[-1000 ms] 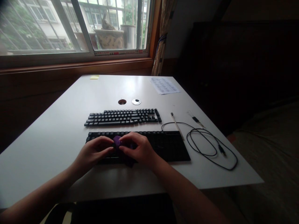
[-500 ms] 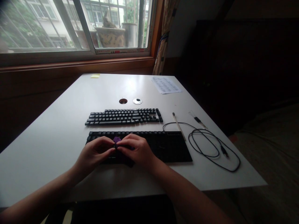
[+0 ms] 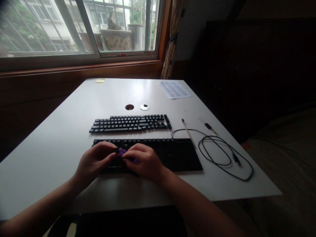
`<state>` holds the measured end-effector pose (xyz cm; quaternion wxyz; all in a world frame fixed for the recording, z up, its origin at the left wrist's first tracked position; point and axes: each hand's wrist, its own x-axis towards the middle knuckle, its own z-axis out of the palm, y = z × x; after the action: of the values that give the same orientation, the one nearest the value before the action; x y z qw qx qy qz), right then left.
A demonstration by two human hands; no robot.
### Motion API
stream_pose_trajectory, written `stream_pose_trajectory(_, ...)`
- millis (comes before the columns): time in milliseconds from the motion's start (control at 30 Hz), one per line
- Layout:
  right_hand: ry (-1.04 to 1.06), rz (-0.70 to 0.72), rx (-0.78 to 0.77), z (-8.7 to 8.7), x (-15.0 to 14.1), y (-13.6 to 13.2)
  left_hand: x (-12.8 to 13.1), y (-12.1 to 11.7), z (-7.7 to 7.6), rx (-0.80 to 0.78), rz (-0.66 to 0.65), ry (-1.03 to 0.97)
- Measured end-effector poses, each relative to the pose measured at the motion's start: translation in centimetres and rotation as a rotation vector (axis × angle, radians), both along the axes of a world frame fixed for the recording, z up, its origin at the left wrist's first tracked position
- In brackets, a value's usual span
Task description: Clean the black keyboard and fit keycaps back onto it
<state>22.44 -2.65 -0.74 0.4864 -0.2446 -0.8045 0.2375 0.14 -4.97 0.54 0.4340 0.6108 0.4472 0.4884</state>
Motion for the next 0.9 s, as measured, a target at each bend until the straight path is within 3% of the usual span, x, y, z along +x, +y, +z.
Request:
stream_pose_trajectory(167, 0.102, -0.116, 0.021, 1.0, 0.5, 0.1, 0.3, -0.3, -0.3, -0.001, -0.052, -0.021)
stream_pose_trajectory(433, 0.058, 0.006, 0.008, 0.4, -0.1, 0.0, 0.7, -0.2, -0.5, 0.007, -0.111, 0.016)
stream_pose_trajectory(667, -0.027, 0.025, 0.111, 0.4, 0.2, 0.1, 0.3, -0.4, -0.7, 0.045, -0.083, 0.094)
stream_pose_trajectory(900, -0.129, 0.017, 0.156, -0.3, 0.4, 0.5, -0.1, -0.3, 0.1, 0.076, 0.025, 0.014)
